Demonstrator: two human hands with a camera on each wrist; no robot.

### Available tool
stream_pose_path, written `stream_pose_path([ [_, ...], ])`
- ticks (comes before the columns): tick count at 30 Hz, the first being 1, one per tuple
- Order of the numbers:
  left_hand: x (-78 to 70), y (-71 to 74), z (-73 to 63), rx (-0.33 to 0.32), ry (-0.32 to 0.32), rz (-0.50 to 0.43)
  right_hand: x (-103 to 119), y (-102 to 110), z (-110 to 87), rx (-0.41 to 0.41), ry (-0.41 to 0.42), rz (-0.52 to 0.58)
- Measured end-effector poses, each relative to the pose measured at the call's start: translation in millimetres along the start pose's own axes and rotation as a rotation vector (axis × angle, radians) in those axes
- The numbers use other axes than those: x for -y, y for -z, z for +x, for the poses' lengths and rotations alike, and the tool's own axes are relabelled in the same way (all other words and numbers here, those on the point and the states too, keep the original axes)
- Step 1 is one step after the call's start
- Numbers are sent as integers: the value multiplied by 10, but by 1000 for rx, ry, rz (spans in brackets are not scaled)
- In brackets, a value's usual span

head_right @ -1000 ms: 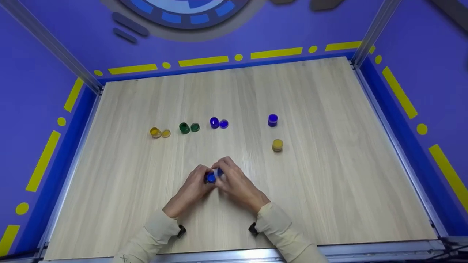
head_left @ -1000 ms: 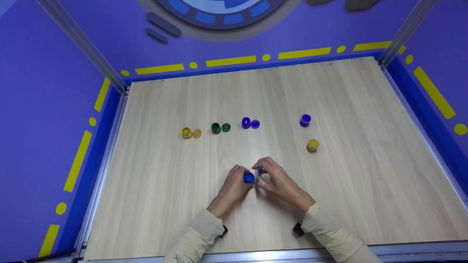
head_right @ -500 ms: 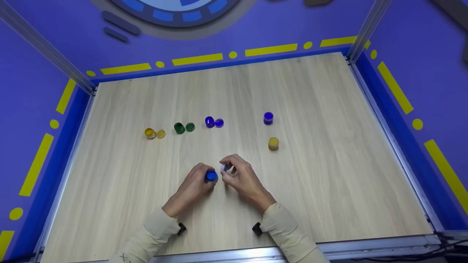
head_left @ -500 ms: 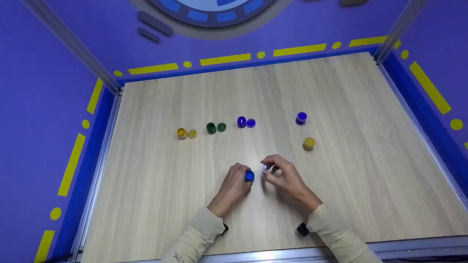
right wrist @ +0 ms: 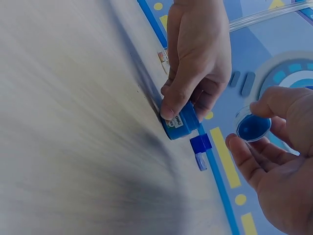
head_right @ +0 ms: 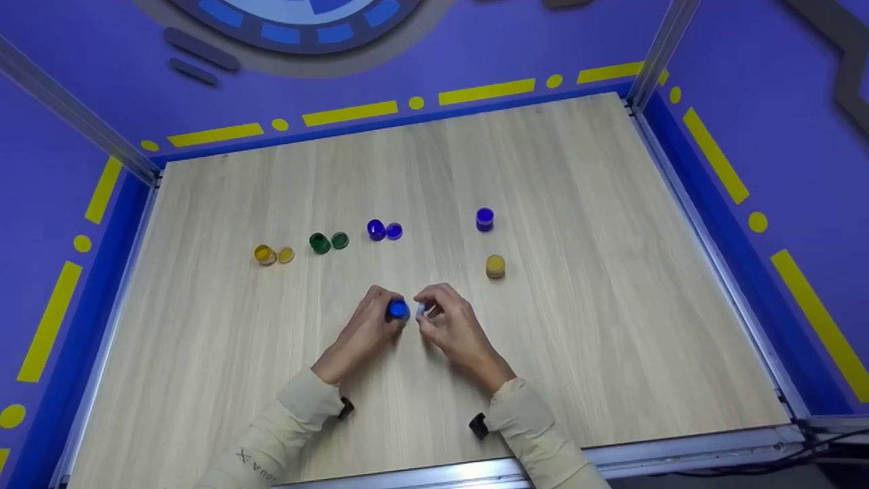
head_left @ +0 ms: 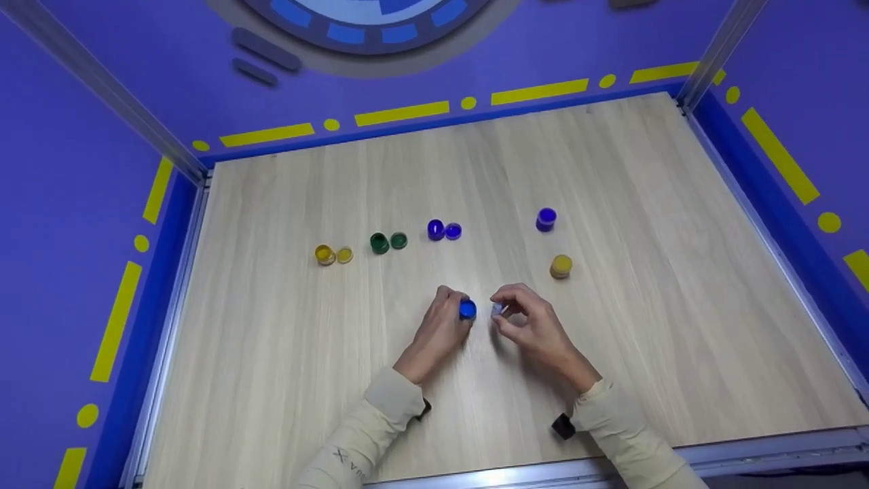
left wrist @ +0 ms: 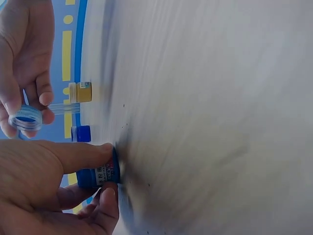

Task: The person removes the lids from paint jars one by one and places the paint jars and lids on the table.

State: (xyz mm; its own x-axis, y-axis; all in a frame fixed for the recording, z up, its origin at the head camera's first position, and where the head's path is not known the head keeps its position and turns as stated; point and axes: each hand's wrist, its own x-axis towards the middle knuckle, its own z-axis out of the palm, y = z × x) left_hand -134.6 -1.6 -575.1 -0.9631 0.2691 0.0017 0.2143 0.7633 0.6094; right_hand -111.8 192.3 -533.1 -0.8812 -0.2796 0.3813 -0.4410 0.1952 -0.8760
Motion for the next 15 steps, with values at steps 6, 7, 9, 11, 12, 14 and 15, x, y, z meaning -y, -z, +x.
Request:
stream_pose_path([
  [6,-43,-25,191,1,7,1,-8,61,-7,-40,-97,12],
  [7,-49,-30,223,4,15,2,-9,73,-6,-42,-108,20],
  [9,-59,-39,283,17,28,2,-14,96,-3,-45,-124,38],
  [11,-70,-46,341,30,37,2,-30,114,2,-48,-129,61],
  [12,-75,-49,372,36,41,1,-36,122,6,-51,-131,73],
  [14,-77,-57,434,44,39,-3,-137,122,-6,-61,-151,84],
  [15,-74,-60,464,41,31,-4,-189,125,-13,-62,-159,90],
])
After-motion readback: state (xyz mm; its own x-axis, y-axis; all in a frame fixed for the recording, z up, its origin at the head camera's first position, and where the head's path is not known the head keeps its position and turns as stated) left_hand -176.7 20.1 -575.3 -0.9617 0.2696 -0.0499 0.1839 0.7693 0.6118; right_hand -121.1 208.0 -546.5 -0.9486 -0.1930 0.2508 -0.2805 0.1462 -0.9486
